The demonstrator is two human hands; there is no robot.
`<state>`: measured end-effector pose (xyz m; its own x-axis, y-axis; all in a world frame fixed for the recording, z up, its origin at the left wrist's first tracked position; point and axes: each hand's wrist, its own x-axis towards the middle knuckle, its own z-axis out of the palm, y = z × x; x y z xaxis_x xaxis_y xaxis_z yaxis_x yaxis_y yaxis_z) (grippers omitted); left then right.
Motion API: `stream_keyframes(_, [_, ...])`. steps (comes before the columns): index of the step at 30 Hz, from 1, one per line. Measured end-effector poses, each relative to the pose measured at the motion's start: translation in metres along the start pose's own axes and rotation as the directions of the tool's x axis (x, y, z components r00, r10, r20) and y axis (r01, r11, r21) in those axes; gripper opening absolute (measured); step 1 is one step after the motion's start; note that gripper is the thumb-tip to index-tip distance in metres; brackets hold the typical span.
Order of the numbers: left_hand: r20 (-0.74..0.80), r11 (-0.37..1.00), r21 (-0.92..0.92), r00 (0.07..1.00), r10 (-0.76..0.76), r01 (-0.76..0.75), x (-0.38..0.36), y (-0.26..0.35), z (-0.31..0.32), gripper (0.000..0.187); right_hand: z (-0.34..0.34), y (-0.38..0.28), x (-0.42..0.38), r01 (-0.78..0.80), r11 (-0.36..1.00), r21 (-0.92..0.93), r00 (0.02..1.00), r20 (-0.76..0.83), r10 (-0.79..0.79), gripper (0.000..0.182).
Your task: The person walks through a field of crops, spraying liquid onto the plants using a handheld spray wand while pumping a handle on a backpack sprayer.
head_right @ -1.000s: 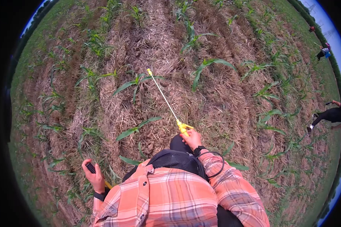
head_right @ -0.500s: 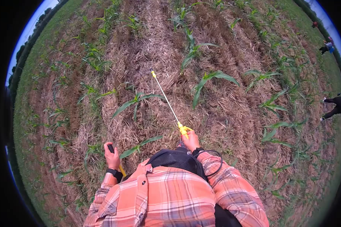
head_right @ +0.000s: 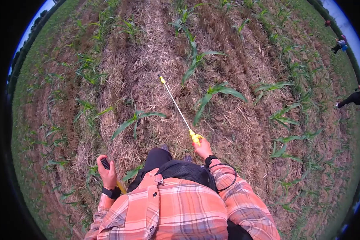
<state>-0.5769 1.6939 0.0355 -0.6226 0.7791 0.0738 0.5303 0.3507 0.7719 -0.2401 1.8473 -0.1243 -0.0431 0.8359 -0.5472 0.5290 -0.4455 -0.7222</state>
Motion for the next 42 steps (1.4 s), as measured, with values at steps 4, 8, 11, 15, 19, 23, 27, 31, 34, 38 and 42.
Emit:
stream_keyframes(4, [-0.095,0.991,-0.123,0.994,0.046,-0.057,0.019,0.019,-0.047,0.023,0.012,-0.008,0.025,0.116,0.993,0.007,0.991,-0.065,-0.116,0.034])
stream_keyframes(8, [-0.046,0.991,0.023,0.990,0.132,-0.131,0.090,-0.005,-0.002,0.021,0.023,-0.068,0.041,0.044,0.986,0.163,0.999,-0.029,-0.040,0.040])
stream_keyframes(11, [0.043,0.998,-0.016,0.997,0.063,-0.062,0.143,-0.056,0.035,0.024,0.050,-0.094,0.068,0.017,0.955,0.297,0.999,0.039,-0.030,0.036])
stream_keyframes(15, [0.060,0.994,0.039,0.993,0.098,-0.101,0.190,-0.071,0.055,0.027,0.053,-0.146,0.072,0.013,0.932,0.363,0.998,0.047,-0.032,0.031])
stream_keyframes(19, [0.155,1.000,0.020,0.988,-0.005,0.002,0.224,-0.082,0.071,0.026,0.066,-0.159,0.081,0.014,0.945,0.326,0.999,-0.053,0.003,0.032])
stream_keyframes(23, [0.212,0.996,-0.036,0.975,-0.074,0.083,0.242,-0.102,0.077,0.026,0.068,-0.162,0.090,0.040,0.940,0.340,0.974,-0.221,0.038,0.026])
stream_keyframes(27, [0.107,1.000,0.015,0.994,0.022,-0.023,0.257,-0.082,0.057,0.026,0.057,-0.188,0.094,0.004,0.953,0.303,0.969,-0.238,0.072,0.028])
stream_keyframes(31, [0.051,0.993,0.086,0.995,0.080,-0.084,0.273,-0.077,0.047,0.026,0.055,-0.186,0.126,0.009,0.954,0.301,0.981,-0.187,0.050,0.027])
stream_keyframes(34, [0.049,0.995,0.084,0.997,0.053,-0.057,0.286,-0.056,0.059,0.026,0.051,-0.192,0.155,0.005,0.968,0.251,0.980,-0.192,0.045,0.026])
stream_keyframes(38, [0.141,0.997,0.075,0.990,0.003,-0.013,0.305,-0.018,0.082,0.024,0.029,-0.217,0.173,0.027,0.973,0.228,0.994,-0.108,-0.002,0.032])
stream_keyframes(42, [0.168,0.998,0.046,0.985,0.033,-0.041,0.323,-0.003,0.106,0.027,0.015,-0.214,0.197,0.107,0.975,0.195,0.992,-0.083,-0.092,0.037])
